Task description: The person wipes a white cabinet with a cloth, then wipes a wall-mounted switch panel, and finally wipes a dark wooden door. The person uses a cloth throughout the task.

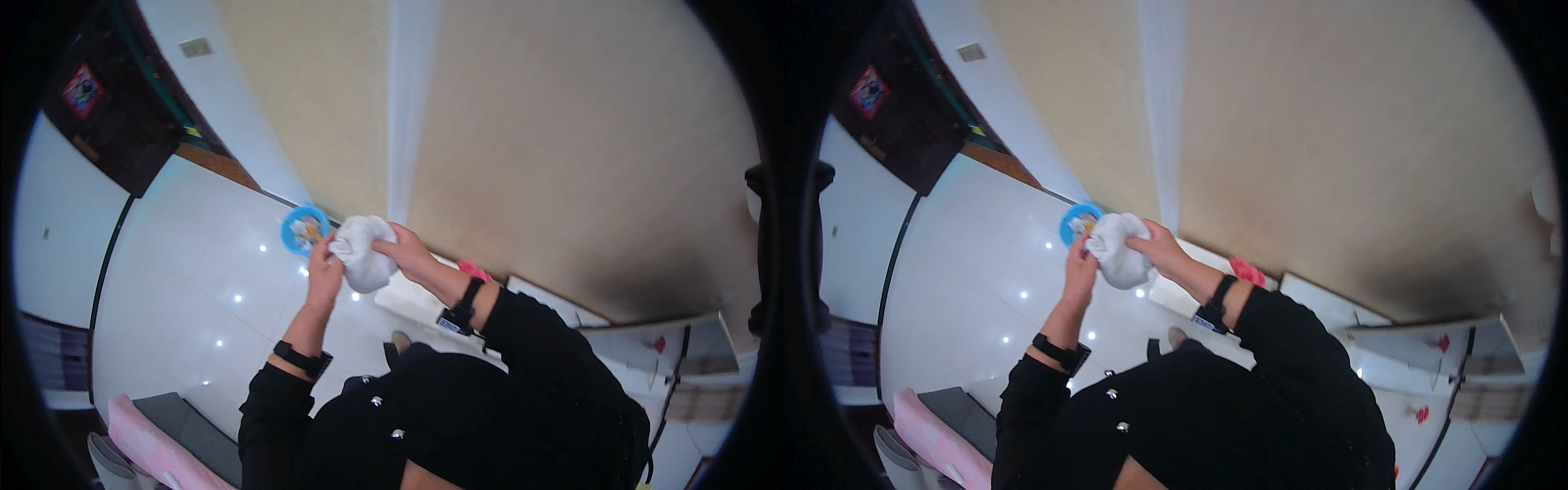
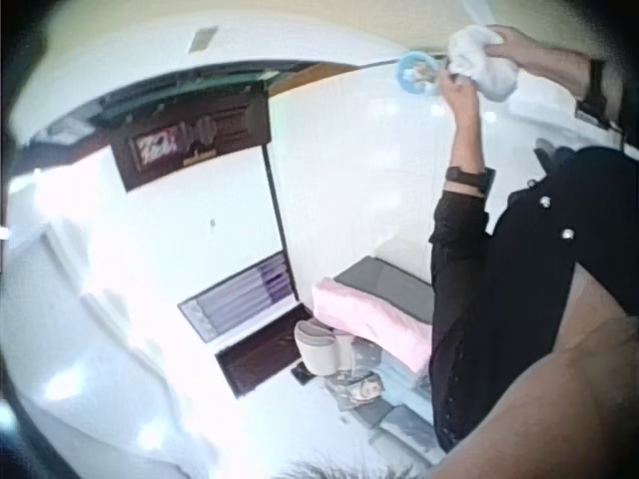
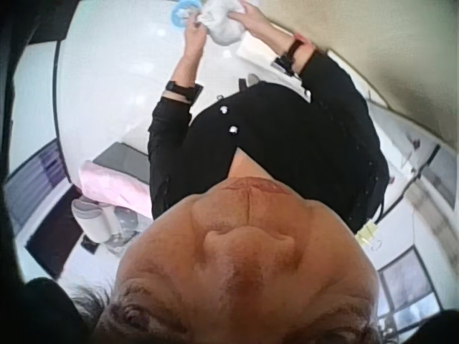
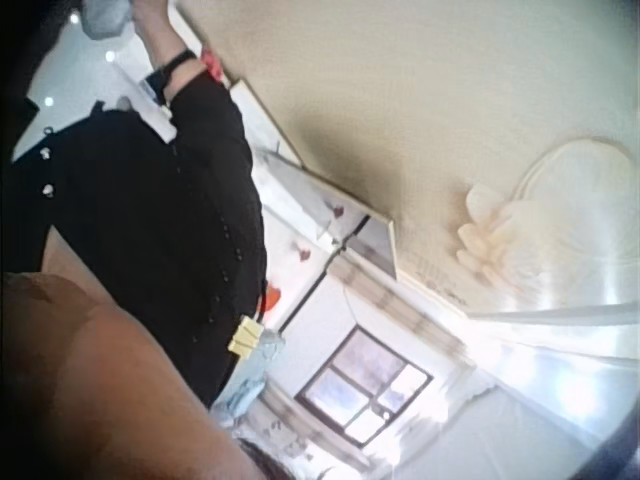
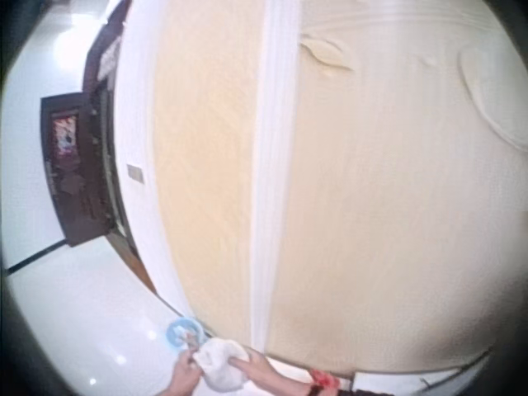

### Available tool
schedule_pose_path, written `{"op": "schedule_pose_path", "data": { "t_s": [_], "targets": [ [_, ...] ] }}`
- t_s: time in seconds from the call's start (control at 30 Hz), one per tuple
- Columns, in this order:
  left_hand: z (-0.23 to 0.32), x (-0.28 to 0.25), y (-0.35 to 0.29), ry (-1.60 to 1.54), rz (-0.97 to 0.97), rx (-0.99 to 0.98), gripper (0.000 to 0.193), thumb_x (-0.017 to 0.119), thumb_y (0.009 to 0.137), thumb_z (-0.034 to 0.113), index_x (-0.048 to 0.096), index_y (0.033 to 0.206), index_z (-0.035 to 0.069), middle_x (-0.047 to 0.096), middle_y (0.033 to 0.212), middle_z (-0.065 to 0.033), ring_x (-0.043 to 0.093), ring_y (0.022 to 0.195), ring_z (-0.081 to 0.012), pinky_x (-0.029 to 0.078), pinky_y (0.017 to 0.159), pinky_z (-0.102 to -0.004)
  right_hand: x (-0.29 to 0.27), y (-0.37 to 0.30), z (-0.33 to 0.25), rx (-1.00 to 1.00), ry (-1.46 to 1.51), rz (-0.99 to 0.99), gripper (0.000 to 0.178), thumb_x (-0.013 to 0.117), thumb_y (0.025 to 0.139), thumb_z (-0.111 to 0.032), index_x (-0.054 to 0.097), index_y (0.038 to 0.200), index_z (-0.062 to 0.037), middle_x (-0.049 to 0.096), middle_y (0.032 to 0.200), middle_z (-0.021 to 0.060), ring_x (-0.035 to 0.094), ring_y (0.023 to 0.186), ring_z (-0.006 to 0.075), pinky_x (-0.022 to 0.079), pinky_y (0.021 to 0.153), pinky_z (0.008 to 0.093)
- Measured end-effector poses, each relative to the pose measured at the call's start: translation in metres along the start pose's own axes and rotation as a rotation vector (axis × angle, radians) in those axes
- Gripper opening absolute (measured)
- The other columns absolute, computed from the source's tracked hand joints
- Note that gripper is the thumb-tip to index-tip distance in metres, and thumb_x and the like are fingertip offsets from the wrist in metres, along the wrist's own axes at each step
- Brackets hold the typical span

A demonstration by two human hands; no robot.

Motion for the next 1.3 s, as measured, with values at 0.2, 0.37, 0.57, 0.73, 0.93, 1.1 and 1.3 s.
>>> {"op": "schedule_pose_path", "data": {
  "t_s": [0.2, 0.37, 0.57, 0.73, 0.93, 1.1, 1.3],
  "targets": [
    [0.013, 0.014, 0.049, -0.560, -0.318, -0.486, 0.051, 0.045, 0.102, 0.039, 0.044, 0.144, 0.011, 0.048, 0.143, -0.0066, 0.051, 0.126, -0.0219, 0.051, 0.095, -0.0414, -0.009, 0.062, -0.023, -0.050, 0.025, 0.162, 0.038, 0.068, 0.092, -0.008, 0.057, 0.127, 0.0011, 0.066, 0.117, 0.0096, 0.064, 0.108, 0.0195, 0.052, 0.095, 0.0346],
    [0.013, 0.000, 0.113, -0.634, -0.424, -0.391, 0.049, 0.055, 0.101, 0.034, 0.044, 0.143, 0.011, 0.053, 0.140, -0.0051, 0.054, 0.126, -0.0217, 0.051, 0.097, -0.0419, 0.014, 0.104, -0.007, 0.012, 0.170, 0.250, 0.042, 0.068, 0.093, -0.011, 0.054, 0.131, 0.0012, 0.064, 0.124, 0.0106, 0.062, 0.115, 0.0209, 0.050, 0.100, 0.0363],
    [0.019, -0.056, 0.174, -0.651, -0.416, -0.341, 0.043, 0.060, 0.099, 0.016, 0.046, 0.138, 0.005, 0.059, 0.131, -0.0082, 0.057, 0.122, -0.0213, 0.046, 0.104, -0.0357, 0.068, 0.139, -0.021, 0.029, 0.141, 0.099, 0.051, 0.066, 0.096, -0.027, 0.049, 0.136, 0.0007, 0.061, 0.130, 0.0132, 0.062, 0.117, 0.0234, 0.051, 0.100, 0.0388],
    [0.027, -0.066, 0.226, -0.787, -0.482, -0.438, 0.041, 0.055, 0.099, 0.014, 0.046, 0.138, 0.005, 0.058, 0.132, -0.0106, 0.056, 0.122, -0.0241, 0.046, 0.105, -0.0385, 0.080, 0.188, -0.008, 0.172, 0.438, 0.012, 0.058, 0.049, 0.103, -0.043, 0.044, 0.144, -0.0025, 0.057, 0.138, 0.0134, 0.057, 0.125, 0.0259, 0.047, 0.106, 0.0404],
    [0.013, -0.079, 0.258, -0.635, -0.492, -0.374, 0.041, 0.057, 0.098, 0.015, 0.048, 0.138, 0.005, 0.058, 0.131, -0.0106, 0.057, 0.121, -0.0225, 0.045, 0.104, -0.0370, 0.100, 0.222, 0.012, 0.257, 0.535, 0.010, 0.050, 0.050, 0.105, -0.037, 0.045, 0.143, -0.0045, 0.059, 0.135, 0.0118, 0.062, 0.119, 0.0229, 0.050, 0.102, 0.0385],
    [0.000, -0.103, 0.291, -0.128, -0.277, -0.054, 0.046, 0.062, 0.096, 0.015, 0.050, 0.140, 0.007, 0.056, 0.133, -0.0106, 0.055, 0.120, -0.0201, 0.046, 0.102, -0.0350, 0.089, 0.257, 0.004, 0.188, 0.321, 0.181, 0.044, 0.058, 0.102, -0.027, 0.049, 0.138, -0.0022, 0.063, 0.128, 0.0112, 0.064, 0.113, 0.0222, 0.054, 0.096, 0.0369],
    [0.001, -0.116, 0.336, -0.419, -0.382, -0.416, 0.068, 0.073, 0.090, 0.016, 0.041, 0.149, 0.009, 0.053, 0.138, -0.0128, 0.052, 0.125, -0.0229, 0.045, 0.104, -0.0364, 0.079, 0.325, -0.010, 0.229, 0.221, 0.084, 0.043, 0.061, 0.100, -0.020, 0.050, 0.136, -0.0002, 0.063, 0.127, 0.0118, 0.064, 0.112, 0.0225, 0.054, 0.095, 0.0370]
  ]
}}
Point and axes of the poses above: each hand's wrist, its own y-axis towards the middle knuckle, its own x-axis out of the palm, z = x × y, the point moved 5 cm from there along y, towards the middle knuckle
